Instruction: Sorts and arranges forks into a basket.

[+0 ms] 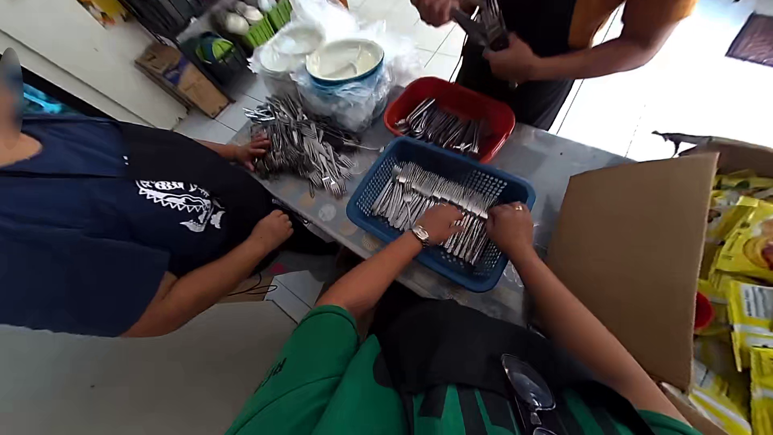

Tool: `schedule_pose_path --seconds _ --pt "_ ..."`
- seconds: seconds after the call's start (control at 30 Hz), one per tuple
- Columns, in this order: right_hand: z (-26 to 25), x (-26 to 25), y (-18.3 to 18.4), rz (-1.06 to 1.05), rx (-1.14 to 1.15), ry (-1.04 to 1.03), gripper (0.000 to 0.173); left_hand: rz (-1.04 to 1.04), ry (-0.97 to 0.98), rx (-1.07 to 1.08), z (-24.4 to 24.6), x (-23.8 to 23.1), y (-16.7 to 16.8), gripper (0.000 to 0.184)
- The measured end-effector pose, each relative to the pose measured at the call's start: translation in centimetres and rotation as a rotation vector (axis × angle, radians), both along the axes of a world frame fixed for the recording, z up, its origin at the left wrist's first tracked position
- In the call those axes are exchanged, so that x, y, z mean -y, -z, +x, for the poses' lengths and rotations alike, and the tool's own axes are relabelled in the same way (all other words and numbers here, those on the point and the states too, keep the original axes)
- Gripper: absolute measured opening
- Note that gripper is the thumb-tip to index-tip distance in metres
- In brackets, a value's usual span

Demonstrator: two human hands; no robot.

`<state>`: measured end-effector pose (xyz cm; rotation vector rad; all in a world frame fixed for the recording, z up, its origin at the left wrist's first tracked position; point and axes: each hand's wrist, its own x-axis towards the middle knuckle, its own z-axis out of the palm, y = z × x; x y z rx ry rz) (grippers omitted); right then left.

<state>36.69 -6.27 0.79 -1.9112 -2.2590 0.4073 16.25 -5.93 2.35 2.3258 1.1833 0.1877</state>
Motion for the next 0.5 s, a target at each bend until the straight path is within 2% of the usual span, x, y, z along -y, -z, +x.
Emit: schedule_pose_path --seconds 0.1,0.23,0.3,0.4,0.5 --pt "0.0 0.0 0.4 -0.012 0.029 0.002 0.024 -0.003 -0.262 0.066 -5.1 0.2 -0.8 0.025" --pt "-1.5 -0.4 -1.3 -0.216 0.019 0.054 0.028 0.002 -0.506 0.055 -12.1 1.1 -0.4 0.026" --pt "-4.3 -0.9 -2.5 -0.282 -0.101 0.096 0.028 0.041 -0.55 0.061 -14.5 2.1 0.8 0.024" --pt "-9.7 -2.9 -2.4 -0.351 -0.228 0.031 0.033 0.102 -0.545 0.037 -15.2 2.6 2.2 0.024" --pt "-14.5 -6.3 0.1 -0.406 -0.282 -0.007 0.045 -0.048 -0.568 -0.067 -14.6 2.1 1.2 0.028"
